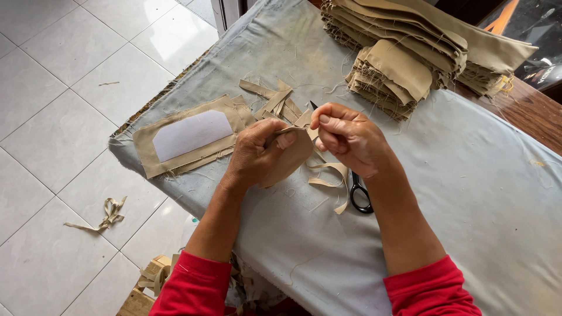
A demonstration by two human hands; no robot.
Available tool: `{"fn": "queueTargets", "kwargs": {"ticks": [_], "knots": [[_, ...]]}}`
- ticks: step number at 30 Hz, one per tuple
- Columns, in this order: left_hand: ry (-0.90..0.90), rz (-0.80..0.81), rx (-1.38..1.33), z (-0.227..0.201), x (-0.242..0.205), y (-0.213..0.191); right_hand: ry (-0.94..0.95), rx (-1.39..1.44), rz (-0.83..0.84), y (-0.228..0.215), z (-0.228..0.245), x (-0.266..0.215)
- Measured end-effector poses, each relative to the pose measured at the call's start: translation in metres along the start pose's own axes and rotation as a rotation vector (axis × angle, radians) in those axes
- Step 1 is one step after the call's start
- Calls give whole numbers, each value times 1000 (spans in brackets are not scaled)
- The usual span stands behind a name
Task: The person uses scissors to cut beige fabric pieces around a white paper template. They trim the edges of the fabric, remove the paper template, and place the finished fabric piece onto a stack on the table.
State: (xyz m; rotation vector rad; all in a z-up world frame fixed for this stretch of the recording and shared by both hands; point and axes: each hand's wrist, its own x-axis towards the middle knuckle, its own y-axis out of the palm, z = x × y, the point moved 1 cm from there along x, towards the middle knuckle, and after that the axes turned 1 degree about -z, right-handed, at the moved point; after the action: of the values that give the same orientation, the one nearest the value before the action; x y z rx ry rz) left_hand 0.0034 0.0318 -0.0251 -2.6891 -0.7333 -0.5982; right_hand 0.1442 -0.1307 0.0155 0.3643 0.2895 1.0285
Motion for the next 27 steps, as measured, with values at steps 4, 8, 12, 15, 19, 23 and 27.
{"fn": "queueTargets", "kwargs": {"ticks": [4,8,12,15,19,23,27], "knots": [[-5,20,-12,7,0,2,12,144,2,-9,-14,8],[-46,26,-42,19,-6,3,-8,228,-10,-7,-19,11],[-103,50,-57,15,-9,7,-113,-475,-71,29,17,-7],[-148,70,-67,13,-7,7,-90,-530,-19,44,10,-13],[-238,81,-81,-8,-2,2,-190,-696,-122,26,-7,-3],[-312,53,-111,-10,6,-2,-248,-796,-344,2,-6,4],[-443,-202,-234,-1,5,-4,-133,-508,-237,5,-3,4]]}}
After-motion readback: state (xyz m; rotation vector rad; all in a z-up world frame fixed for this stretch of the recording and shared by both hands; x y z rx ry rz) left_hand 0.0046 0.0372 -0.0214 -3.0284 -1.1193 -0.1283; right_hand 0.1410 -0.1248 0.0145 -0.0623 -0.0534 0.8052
